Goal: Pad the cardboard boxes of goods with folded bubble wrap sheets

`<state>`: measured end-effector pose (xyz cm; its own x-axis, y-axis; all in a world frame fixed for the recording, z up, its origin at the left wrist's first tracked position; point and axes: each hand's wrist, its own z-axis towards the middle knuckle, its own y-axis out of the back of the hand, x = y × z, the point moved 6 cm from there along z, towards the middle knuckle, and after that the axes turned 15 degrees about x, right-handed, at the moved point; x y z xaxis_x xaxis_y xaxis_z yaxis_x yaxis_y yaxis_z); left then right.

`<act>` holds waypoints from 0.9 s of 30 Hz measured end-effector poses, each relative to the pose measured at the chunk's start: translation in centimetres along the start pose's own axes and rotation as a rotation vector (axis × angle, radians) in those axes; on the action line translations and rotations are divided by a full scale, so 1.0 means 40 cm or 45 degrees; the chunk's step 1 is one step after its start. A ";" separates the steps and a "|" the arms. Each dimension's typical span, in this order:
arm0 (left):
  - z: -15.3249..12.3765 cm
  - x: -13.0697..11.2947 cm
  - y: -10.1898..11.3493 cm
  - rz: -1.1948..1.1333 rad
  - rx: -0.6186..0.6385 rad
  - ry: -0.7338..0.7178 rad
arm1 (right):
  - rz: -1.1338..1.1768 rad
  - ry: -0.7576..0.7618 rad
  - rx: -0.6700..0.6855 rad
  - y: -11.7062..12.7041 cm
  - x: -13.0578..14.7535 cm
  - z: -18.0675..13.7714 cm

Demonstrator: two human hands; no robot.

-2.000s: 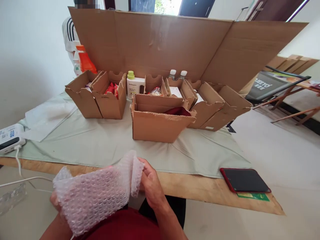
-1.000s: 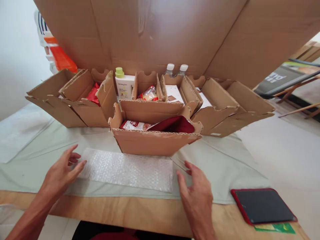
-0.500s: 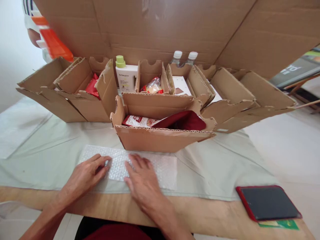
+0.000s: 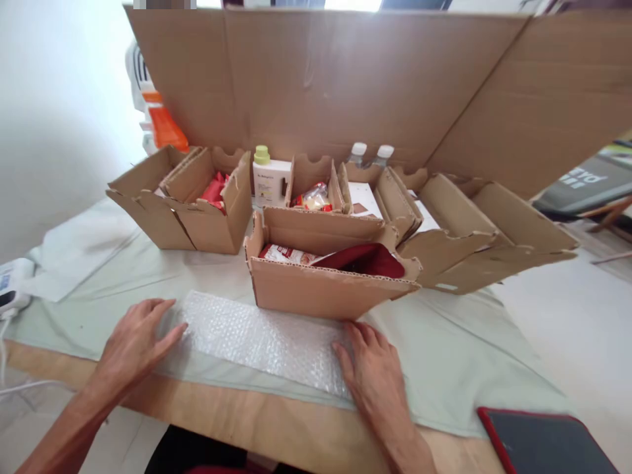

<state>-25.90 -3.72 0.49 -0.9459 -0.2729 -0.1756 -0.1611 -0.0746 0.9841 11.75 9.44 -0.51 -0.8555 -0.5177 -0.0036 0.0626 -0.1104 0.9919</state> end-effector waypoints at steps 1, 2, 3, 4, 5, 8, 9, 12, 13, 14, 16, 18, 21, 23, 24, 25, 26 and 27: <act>-0.004 0.009 -0.012 0.036 0.017 0.018 | 0.009 -0.012 0.007 -0.011 -0.001 0.004; -0.007 0.013 -0.024 0.044 0.025 0.028 | 0.035 -0.011 0.001 -0.018 -0.002 0.002; -0.009 0.011 -0.034 0.030 0.022 0.030 | 0.082 -0.002 -0.016 -0.022 -0.003 -0.006; -0.010 0.006 -0.040 0.006 0.001 0.031 | 0.145 0.008 -0.029 -0.024 -0.004 -0.018; -0.010 -0.002 -0.044 -0.015 -0.018 0.030 | 0.222 0.015 -0.033 -0.025 -0.005 -0.033; -0.006 -0.017 -0.051 -0.048 0.038 0.044 | 0.435 -0.025 0.011 -0.025 -0.004 -0.070; -0.004 -0.013 -0.053 -0.069 0.079 0.067 | 0.482 -0.059 0.033 -0.024 -0.003 -0.078; -0.001 0.024 -0.050 -0.220 0.158 0.154 | 0.615 -0.145 0.140 -0.016 0.007 -0.087; 0.002 0.038 -0.044 -0.280 0.153 0.168 | 0.672 -0.155 0.202 -0.011 0.015 -0.090; 0.008 0.050 -0.034 -0.325 0.131 0.169 | 0.746 -0.149 0.285 -0.007 0.028 -0.095; 0.034 0.059 -0.004 -0.355 0.044 0.127 | 0.928 -0.082 0.488 -0.001 0.073 -0.118; 0.078 0.045 0.036 -0.336 -0.070 0.057 | 1.116 0.016 0.684 0.001 0.139 -0.155; 0.162 -0.024 0.082 -0.337 -0.158 -0.075 | 1.337 0.121 0.895 -0.016 0.255 -0.212; 0.201 -0.081 0.093 -0.369 -0.145 -0.184 | 1.432 0.121 0.930 -0.031 0.320 -0.237; 0.205 -0.101 0.097 -0.379 -0.161 -0.213 | 1.475 0.090 0.905 -0.037 0.343 -0.244; 0.200 -0.115 0.096 -0.403 -0.150 -0.248 | 1.526 0.044 0.867 -0.042 0.360 -0.249; 0.185 -0.120 0.091 -0.454 -0.114 -0.287 | 1.591 -0.017 0.823 -0.046 0.370 -0.252; 0.158 -0.117 0.085 -0.511 -0.062 -0.321 | 1.675 -0.077 0.790 -0.050 0.375 -0.255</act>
<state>-23.81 3.36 4.82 -0.8513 0.0279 -0.5239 -0.5203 -0.1731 0.8363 4.03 -6.76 -3.84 -0.3769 0.0840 0.9224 0.5882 0.7910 0.1683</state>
